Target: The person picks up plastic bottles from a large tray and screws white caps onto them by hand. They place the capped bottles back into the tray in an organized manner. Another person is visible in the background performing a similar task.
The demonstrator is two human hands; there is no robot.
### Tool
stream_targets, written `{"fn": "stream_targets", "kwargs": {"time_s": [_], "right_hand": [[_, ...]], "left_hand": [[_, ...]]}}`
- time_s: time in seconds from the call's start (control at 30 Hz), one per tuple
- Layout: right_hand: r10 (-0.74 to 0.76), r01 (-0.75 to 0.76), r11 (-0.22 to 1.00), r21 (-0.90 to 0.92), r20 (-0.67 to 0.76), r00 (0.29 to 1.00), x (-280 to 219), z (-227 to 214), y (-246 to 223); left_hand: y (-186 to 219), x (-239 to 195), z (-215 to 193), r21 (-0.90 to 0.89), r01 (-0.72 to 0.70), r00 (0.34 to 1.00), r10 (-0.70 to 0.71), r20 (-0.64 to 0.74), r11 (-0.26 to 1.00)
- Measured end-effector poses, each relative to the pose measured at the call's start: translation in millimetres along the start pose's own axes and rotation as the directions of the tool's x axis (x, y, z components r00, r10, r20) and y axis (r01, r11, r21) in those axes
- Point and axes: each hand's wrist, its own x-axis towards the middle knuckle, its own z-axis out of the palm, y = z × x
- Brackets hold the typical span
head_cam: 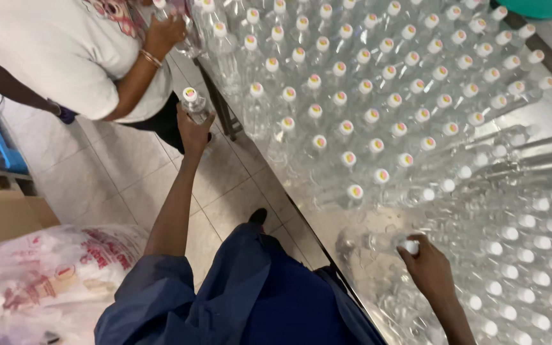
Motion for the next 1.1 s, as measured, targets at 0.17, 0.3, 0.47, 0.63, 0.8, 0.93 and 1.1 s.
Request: {"fn": "stream_targets", "kwargs": {"time_s": [0.17, 0.3, 0.47, 0.63, 0.8, 0.93, 1.1], "right_hand": [[0.210, -0.210, 0.977, 0.029, -0.016, 0.978, 0.0, 5.9, -3.2], [0.314, -0.314, 0.949, 0.028, -0.016, 0.949, 2.3, 23.0, 10.3], [0.360, -0.355, 0.932, 0.078, -0.071, 0.930, -4.3, 26.5, 12.7], [0.462, -0.455, 0.884, 0.108, -0.045, 0.886, -2.1, 28.4, 1.6], [0.465, -0.450, 0.880, 0.152, -0.089, 0.881, -3.3, 30.8, -4.1], [0.433, -0.413, 0.898, 0.152, -0.137, 0.891, -3.5, 35.6, -6.3], [0.466, -0.448, 0.879, 0.164, -0.102, 0.879, -10.4, 29.8, -19.1]], "left_hand": [[-22.8, 108.6, 10.1, -0.088, -0.002, 0.999, 0.006, 0.041, 0.996], [-43.6, 156.5, 33.2, -0.077, -0.038, 0.999, 0.037, -0.019, 0.996], [-56.1, 182.5, 49.7, -0.135, -0.199, 0.980, 0.200, -0.001, 0.971], [-58.2, 199.0, 65.5, -0.526, -0.262, 0.952, 0.307, -0.002, 0.809], [-75.3, 199.4, 67.2, -0.270, -0.162, 0.975, 0.196, 0.104, 0.949], [-83.0, 200.1, 72.3, -0.112, -0.068, 0.982, 0.086, 0.169, 0.991], [-90.3, 204.2, 79.4, -0.100, -0.021, 0.984, 0.038, 0.174, 0.995]]}}
